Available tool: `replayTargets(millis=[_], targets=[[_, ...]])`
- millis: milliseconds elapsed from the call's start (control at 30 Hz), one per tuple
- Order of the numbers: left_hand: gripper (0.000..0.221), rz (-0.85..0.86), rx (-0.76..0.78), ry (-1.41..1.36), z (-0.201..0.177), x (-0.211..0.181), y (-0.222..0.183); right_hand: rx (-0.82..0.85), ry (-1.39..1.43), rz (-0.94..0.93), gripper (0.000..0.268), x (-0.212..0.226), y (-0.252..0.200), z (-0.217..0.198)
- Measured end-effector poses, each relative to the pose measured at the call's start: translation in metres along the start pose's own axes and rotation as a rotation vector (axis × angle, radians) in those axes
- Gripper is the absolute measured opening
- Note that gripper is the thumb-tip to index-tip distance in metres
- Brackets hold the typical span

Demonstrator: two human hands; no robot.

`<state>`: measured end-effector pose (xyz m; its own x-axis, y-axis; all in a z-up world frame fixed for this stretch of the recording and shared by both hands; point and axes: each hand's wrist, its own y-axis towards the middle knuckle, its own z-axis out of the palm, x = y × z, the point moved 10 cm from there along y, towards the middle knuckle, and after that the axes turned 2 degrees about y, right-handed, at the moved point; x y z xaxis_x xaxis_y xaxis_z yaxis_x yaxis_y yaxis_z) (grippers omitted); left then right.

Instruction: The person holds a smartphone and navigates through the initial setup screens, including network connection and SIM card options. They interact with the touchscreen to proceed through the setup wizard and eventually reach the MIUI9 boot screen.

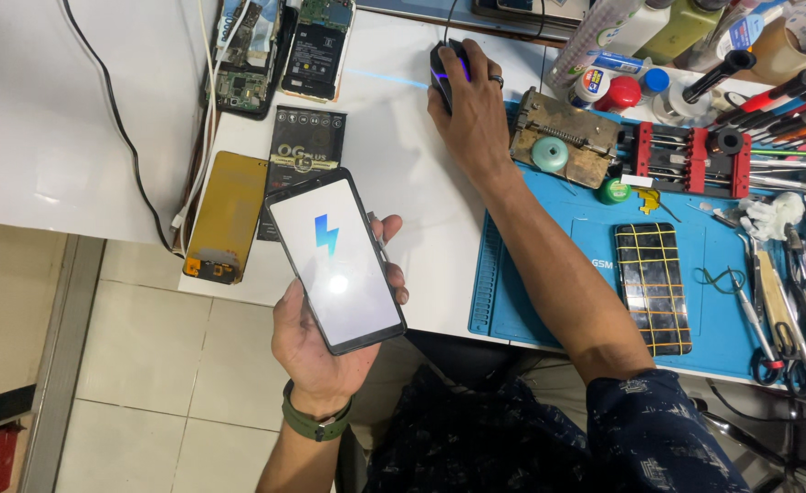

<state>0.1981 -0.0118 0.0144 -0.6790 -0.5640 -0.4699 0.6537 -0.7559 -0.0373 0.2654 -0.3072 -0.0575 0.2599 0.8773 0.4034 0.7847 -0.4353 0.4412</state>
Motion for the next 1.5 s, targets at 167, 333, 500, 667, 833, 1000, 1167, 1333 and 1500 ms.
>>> replayTargets(millis=[167, 333, 500, 667, 833, 1000, 1167, 1333, 1500], targets=[[0.081, 0.001, -0.002, -0.004, -0.001, -0.001, 0.001, -0.006, 0.007, -0.008, 0.055, 0.002, 0.000, -0.001], [0.078, -0.007, -0.013, -0.008, -0.001, 0.000, 0.001, -0.002, 0.036, -0.001, 0.054, 0.003, 0.000, -0.003], [0.079, -0.010, -0.012, -0.023, -0.002, 0.002, 0.001, 0.007, 0.006, -0.006, 0.065, 0.006, 0.000, -0.006], [0.077, -0.003, -0.023, -0.018, 0.000, 0.002, 0.001, -0.009, -0.010, 0.000, 0.060, 0.002, 0.000, -0.003], [0.079, -0.004, -0.025, -0.023, -0.001, 0.003, 0.002, -0.016, 0.035, -0.018, 0.052, 0.004, 0.000, -0.004], [0.079, -0.016, -0.031, -0.027, -0.001, 0.004, 0.002, -0.010, 0.033, -0.023, 0.051, 0.005, 0.001, -0.005], [0.079, -0.032, -0.041, -0.027, -0.007, 0.009, 0.008, -0.020, 0.003, -0.034, 0.051, 0.005, 0.001, -0.007], [0.086, -0.105, -0.057, -0.090, -0.028, 0.028, 0.021, -0.027, -0.035, -0.041, 0.059, 0.007, 0.000, -0.008], [0.082, -0.112, -0.067, -0.118, -0.044, 0.045, 0.030, -0.013, -0.030, -0.026, 0.056, 0.007, 0.000, -0.008]])
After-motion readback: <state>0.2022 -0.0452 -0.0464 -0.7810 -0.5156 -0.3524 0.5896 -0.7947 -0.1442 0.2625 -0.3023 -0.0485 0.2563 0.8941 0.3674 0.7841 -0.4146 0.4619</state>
